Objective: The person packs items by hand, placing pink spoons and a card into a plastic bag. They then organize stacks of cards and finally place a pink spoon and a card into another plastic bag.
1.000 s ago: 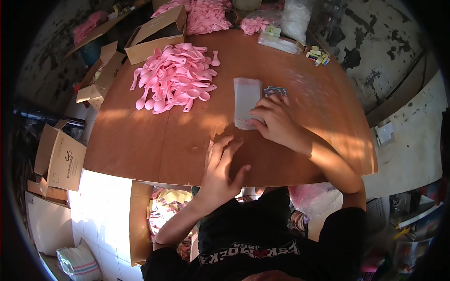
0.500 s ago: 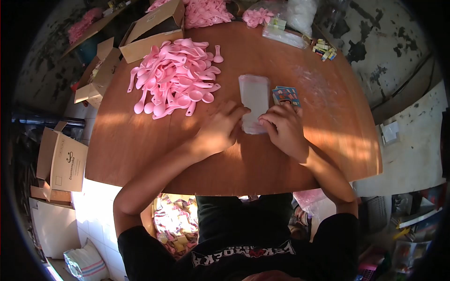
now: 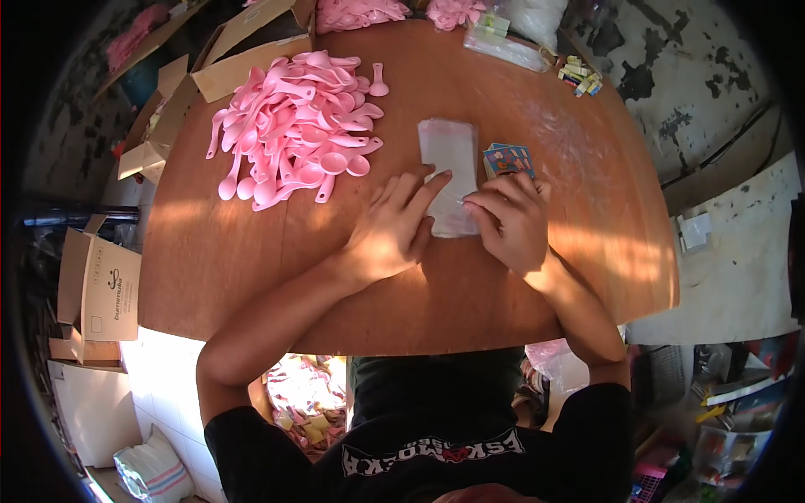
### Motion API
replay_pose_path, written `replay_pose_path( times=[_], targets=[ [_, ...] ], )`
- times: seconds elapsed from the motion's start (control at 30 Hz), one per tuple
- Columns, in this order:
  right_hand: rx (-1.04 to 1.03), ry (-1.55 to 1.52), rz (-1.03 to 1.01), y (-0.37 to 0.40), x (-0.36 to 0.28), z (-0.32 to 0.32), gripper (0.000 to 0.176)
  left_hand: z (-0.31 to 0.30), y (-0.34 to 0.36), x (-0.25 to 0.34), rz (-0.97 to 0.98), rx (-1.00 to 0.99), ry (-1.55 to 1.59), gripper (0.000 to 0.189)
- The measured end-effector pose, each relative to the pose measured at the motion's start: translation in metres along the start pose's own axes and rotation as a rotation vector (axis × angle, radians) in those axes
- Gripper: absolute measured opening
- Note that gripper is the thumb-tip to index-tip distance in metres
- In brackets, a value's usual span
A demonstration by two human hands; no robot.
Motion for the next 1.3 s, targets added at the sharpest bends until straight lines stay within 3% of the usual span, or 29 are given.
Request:
replay_pose_path(
  times=[0.1, 0.17, 0.33, 0.4, 0.47, 0.53, 0.67, 0.83, 0.87, 0.9, 0.93, 0.97, 1.03, 1.13, 1.27, 1.3],
  targets=[
    [-0.023, -0.133, -0.071, 0.000, -0.008, -0.004, 0.004, -0.004, -0.003, 0.001, 0.026, 0.086, -0.069, 0.044],
    [-0.042, -0.220, -0.112, 0.002, -0.013, -0.005, 0.008, -0.003, 0.002, -0.008, 0.158, -0.022, -0.007, 0.028],
    [0.030, -0.153, -0.076, -0.010, 0.005, -0.029, 0.017, -0.003, 0.002, -0.009, 0.053, 0.016, 0.174, 0.013],
    [-0.102, 0.007, 0.027, -0.016, 0.022, -0.041, 0.026, -0.005, 0.003, -0.012, -0.236, 0.000, 0.361, 0.018],
    [-0.206, 0.054, 0.077, -0.010, 0.035, -0.049, 0.032, -0.003, 0.004, -0.014, -0.244, -0.006, 0.401, 0.021],
    [-0.322, 0.090, 0.071, -0.001, 0.045, -0.050, 0.034, 0.000, 0.004, -0.015, -0.507, 0.034, 0.683, 0.021],
    [-0.302, -0.048, 0.120, -0.002, 0.058, -0.047, 0.030, -0.003, 0.002, -0.016, -0.616, 0.068, 0.847, 0.023],
    [-0.237, -0.223, 0.137, -0.014, 0.065, -0.064, 0.018, -0.011, -0.004, -0.012, -0.609, 0.104, 0.920, 0.022],
    [-0.239, -0.227, 0.128, -0.017, 0.062, -0.064, 0.018, -0.015, -0.003, -0.012, -0.702, 0.037, 0.872, 0.022],
    [-0.101, -0.186, 0.148, -0.019, 0.059, -0.066, 0.016, -0.018, -0.001, -0.012, -0.795, -0.033, 0.822, 0.022],
    [0.037, -0.144, 0.168, -0.021, 0.055, -0.069, 0.015, -0.018, 0.000, -0.012, -0.796, -0.026, 0.821, 0.022],
    [0.036, -0.145, 0.164, -0.022, 0.046, -0.071, 0.015, -0.016, 0.001, -0.011, -0.768, -0.022, 0.866, 0.022],
    [0.339, -0.657, 0.438, -0.025, 0.023, -0.072, 0.013, -0.016, 0.001, -0.008, -0.711, -0.034, 0.865, 0.023],
    [0.282, -0.881, 0.481, -0.034, 0.004, -0.069, 0.015, -0.018, 0.002, 0.001, -0.647, -0.084, 0.820, 0.023],
    [0.228, -0.809, 0.444, -0.037, 0.011, -0.052, 0.015, -0.023, 0.003, 0.012, -0.628, -0.158, 0.893, 0.025],
    [0.130, -0.769, 0.462, -0.039, 0.014, -0.051, 0.015, -0.023, 0.002, 0.012, -0.626, -0.150, 0.895, 0.025]
  ],
)
Point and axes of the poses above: each hand's wrist, its own y-axis away from the middle knuckle, its own z-axis out of the palm, x = y × z, the point moved 1 cm from there along -y, towards the middle knuckle, and after that the axes turned 6 degrees about x, right-handed, at the moved point
